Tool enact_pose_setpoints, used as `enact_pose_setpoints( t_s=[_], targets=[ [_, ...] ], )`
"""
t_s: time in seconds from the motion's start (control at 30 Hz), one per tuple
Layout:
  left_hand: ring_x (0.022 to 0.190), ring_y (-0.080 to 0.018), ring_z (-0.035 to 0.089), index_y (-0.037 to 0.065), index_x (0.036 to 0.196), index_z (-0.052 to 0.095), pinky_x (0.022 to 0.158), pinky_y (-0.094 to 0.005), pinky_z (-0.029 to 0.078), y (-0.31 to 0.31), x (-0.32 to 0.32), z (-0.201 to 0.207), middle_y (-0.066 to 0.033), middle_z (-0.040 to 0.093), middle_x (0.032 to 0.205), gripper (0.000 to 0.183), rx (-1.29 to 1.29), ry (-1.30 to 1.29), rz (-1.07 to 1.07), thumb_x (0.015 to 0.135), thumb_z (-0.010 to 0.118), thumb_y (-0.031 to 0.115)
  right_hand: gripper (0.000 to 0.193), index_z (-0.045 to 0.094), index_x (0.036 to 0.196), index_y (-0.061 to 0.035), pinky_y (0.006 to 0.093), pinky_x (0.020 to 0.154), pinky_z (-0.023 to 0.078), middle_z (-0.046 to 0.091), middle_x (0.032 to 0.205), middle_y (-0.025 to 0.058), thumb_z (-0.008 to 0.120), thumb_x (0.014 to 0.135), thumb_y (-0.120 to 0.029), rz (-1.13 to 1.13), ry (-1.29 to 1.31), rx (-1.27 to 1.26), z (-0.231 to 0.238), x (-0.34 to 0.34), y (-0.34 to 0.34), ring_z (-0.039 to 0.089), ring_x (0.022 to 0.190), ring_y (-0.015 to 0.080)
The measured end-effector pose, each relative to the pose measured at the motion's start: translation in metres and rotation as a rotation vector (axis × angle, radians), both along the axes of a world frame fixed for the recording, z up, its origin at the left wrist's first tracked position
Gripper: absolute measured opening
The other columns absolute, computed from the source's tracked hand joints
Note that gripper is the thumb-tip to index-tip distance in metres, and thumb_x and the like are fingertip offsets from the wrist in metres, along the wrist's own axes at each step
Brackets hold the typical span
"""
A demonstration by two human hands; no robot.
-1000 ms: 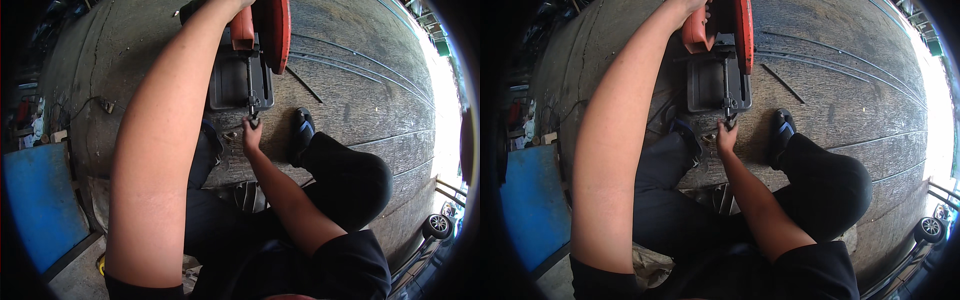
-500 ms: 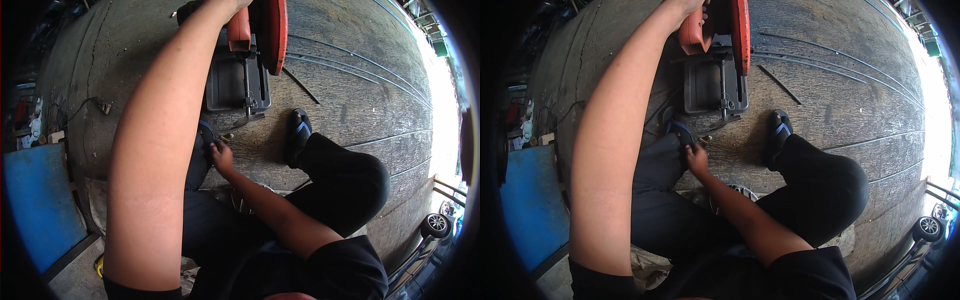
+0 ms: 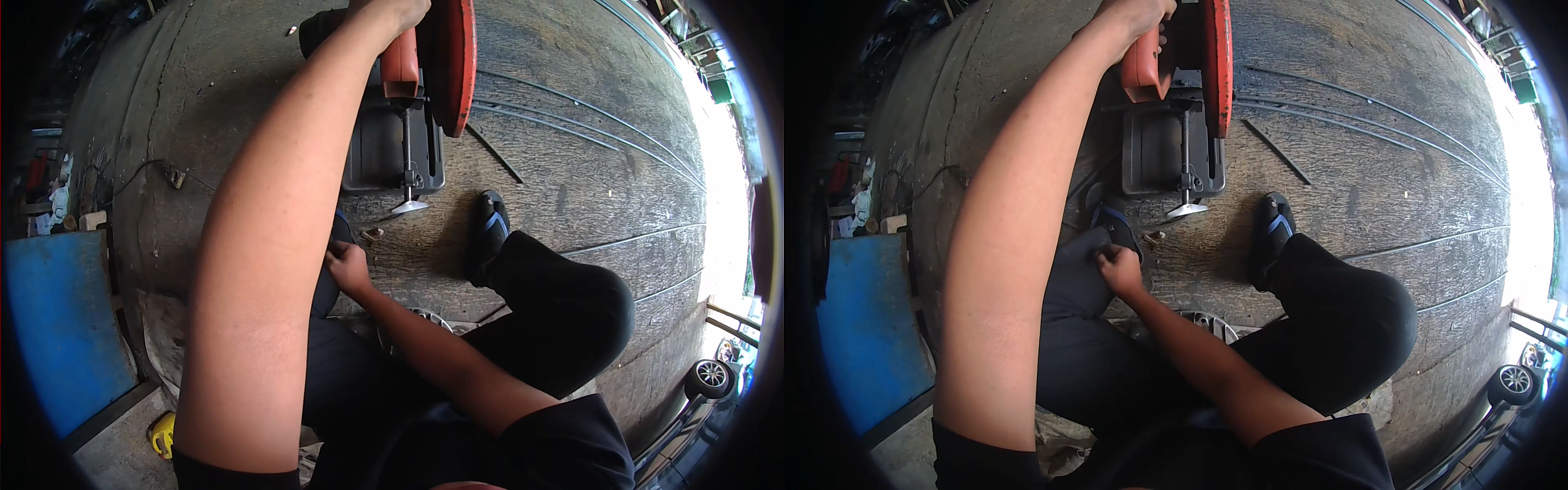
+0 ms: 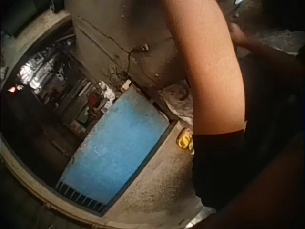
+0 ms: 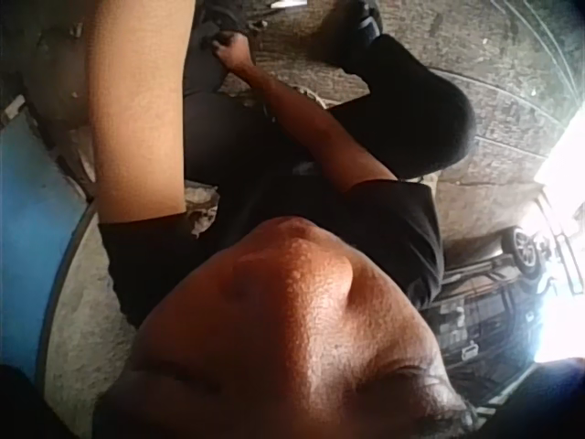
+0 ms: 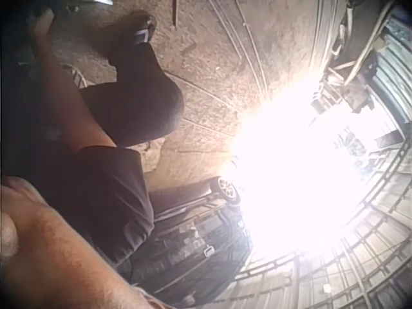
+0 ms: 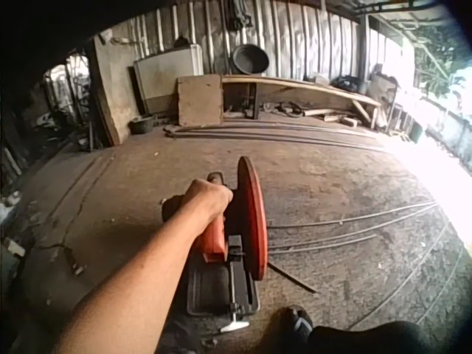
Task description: Cutting and deburring metal bars using a chop saw.
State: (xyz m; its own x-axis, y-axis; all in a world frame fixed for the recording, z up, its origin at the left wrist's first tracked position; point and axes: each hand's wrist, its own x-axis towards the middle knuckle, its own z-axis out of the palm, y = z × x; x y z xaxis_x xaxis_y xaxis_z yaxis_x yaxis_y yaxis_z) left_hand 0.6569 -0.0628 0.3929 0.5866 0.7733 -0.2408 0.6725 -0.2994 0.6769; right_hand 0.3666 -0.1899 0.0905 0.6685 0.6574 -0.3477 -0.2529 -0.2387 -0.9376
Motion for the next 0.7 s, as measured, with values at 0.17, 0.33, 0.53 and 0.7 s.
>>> enact_pose_setpoints(
  t_s=[0.17,0.33,0.53,0.7],
  targets=[
    [0.098,-0.0398,0.065,-0.007,0.102,0.065,0.088,-0.043,0.05,0.012,-0.013,-0.017,-0.0295,0.065,0.102,0.058,0.239,-0.141,-0.138,0.081,0.051,0.045,0.016,0.065,0.099,0.0055,0.0286,0.075,0.05,0.069,0.088,0.0109,0.057,0.088,-0.004,-0.311,0.168,0.087,-0.007,0.051,0.002,0.064,0.081,0.0145],
    [0.092,-0.0289,0.068,-0.007,0.103,0.065,0.077,-0.0383,0.051,0.032,-0.066,-0.123,-0.0193,0.069,0.099,0.034,-0.36,-0.556,0.377,0.082,0.049,0.014,0.017,0.066,0.088,0.0077,0.0285,0.065,0.05,0.069,0.078,0.012,0.06,0.086,-0.008,-0.266,0.104,0.114,0.013,0.145,0.02,0.064,0.072,0.0136],
    [0.109,-0.028,0.062,-0.002,0.114,0.062,0.088,-0.0382,0.049,0.085,-0.095,-0.333,-0.0199,0.064,0.116,0.036,-0.315,0.226,0.483,0.089,0.057,0.023,0.018,0.068,0.096,0.0032,0.0269,0.065,0.047,0.069,0.085,0.0075,0.061,0.086,-0.01,-0.394,0.372,0.108,0.007,0.203,0.079,0.062,0.071,0.0151],
    [0.103,-0.034,0.06,0.005,0.121,0.058,0.089,-0.0491,0.046,0.132,-0.061,-0.401,-0.0205,0.061,0.115,0.048,-0.823,-0.173,0.614,0.092,0.056,0.043,0.019,0.067,0.101,0.0021,0.0294,0.072,0.049,0.068,0.092,0.0104,0.06,0.085,-0.007,-0.551,0.346,0.181,-0.027,0.22,0.135,0.065,0.081,0.0194]
  ],
)
